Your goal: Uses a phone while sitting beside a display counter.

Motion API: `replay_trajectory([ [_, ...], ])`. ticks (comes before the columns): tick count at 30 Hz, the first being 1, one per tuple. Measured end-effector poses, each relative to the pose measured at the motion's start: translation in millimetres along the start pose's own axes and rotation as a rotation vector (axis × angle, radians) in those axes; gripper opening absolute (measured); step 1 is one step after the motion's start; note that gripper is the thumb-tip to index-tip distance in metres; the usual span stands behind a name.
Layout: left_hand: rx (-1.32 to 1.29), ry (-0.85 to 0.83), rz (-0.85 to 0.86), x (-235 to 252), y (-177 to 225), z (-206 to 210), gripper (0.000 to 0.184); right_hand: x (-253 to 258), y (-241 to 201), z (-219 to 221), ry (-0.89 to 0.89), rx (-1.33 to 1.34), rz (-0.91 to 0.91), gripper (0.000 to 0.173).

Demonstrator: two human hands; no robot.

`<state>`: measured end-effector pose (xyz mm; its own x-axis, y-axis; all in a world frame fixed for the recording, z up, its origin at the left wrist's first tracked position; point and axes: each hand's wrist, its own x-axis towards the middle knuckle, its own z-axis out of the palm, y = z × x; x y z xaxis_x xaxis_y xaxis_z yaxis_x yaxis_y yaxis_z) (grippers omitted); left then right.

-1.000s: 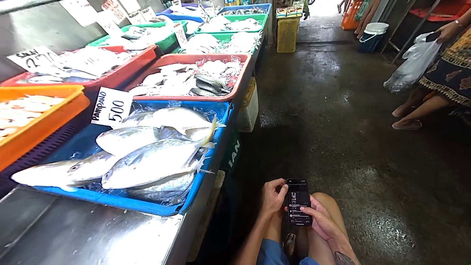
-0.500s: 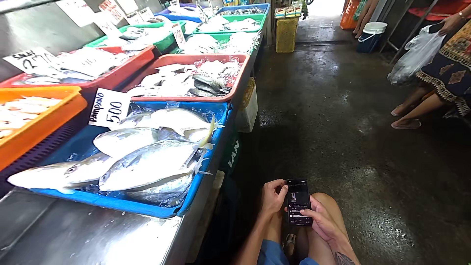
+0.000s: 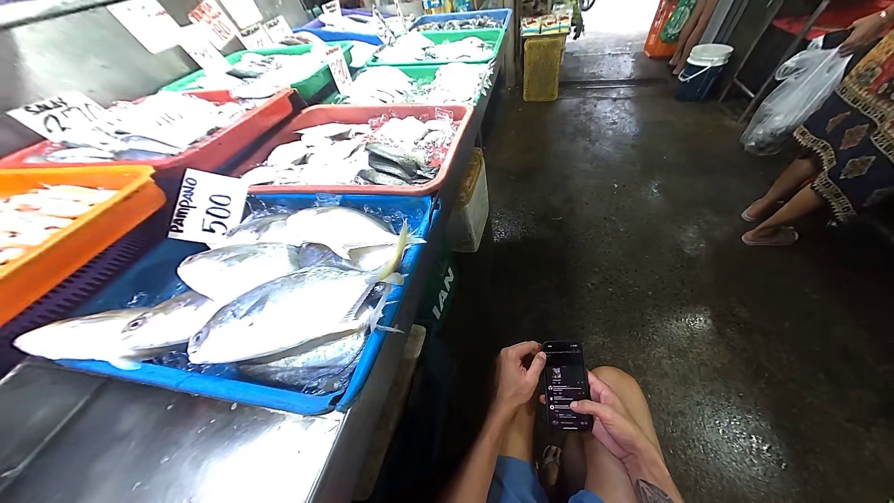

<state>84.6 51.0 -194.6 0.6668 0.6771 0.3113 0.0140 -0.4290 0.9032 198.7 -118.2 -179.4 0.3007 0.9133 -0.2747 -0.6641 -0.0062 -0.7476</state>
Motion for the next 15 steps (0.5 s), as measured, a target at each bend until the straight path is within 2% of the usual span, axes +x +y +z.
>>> replay_trajectory([
  [15, -0.016, 0.005, 0.007, 0.3, -0.3, 0.4, 0.025, 0.6, 2.3, -2.0, -0.005, 0.003, -0.014, 0.067],
])
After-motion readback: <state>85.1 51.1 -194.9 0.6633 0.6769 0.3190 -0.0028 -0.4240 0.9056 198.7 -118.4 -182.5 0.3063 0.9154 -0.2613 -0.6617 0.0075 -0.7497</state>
